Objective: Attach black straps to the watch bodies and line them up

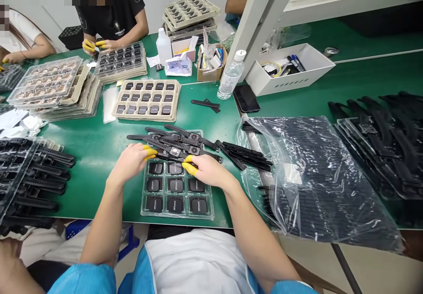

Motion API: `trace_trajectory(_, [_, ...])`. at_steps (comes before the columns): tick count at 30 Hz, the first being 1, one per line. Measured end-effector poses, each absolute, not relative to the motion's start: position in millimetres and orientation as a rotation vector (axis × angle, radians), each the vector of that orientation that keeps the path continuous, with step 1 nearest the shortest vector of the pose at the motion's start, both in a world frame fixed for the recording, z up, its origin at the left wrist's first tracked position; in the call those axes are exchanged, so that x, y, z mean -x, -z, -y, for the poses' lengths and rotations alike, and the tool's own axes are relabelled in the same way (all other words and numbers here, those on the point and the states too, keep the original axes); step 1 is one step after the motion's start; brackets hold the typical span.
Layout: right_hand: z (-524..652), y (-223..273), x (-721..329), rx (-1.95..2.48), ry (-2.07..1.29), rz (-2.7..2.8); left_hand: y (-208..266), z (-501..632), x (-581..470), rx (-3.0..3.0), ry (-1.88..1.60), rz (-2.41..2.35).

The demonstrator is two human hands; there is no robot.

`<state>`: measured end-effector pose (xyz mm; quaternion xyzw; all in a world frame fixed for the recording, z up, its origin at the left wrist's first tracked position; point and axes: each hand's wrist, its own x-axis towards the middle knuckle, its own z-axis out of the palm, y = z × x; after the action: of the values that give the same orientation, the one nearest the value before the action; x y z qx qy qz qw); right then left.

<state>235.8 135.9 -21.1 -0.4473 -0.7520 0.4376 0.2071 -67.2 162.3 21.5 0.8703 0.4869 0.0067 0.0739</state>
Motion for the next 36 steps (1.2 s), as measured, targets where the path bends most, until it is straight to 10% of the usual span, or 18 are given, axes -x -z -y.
trace_trajectory(16, [-159.0, 76.8, -343.7, 2.214, -0.460, 1.710, -14.7, -202.2, 79.0, -2.208, 0.090, -1.553])
trace_trajectory(27, [-161.2, 87.4, -362.3, 2.212, -0.502, 1.612, -5.2, -152.9, 38.1, -2.462, -0.415, -1.571])
trace_trajectory(36, [-160.2, 60.7, -346.5, 1.837, -0.115, 1.405, 13.3, -101.1, -71.9, -2.814, 0.069, -1.203])
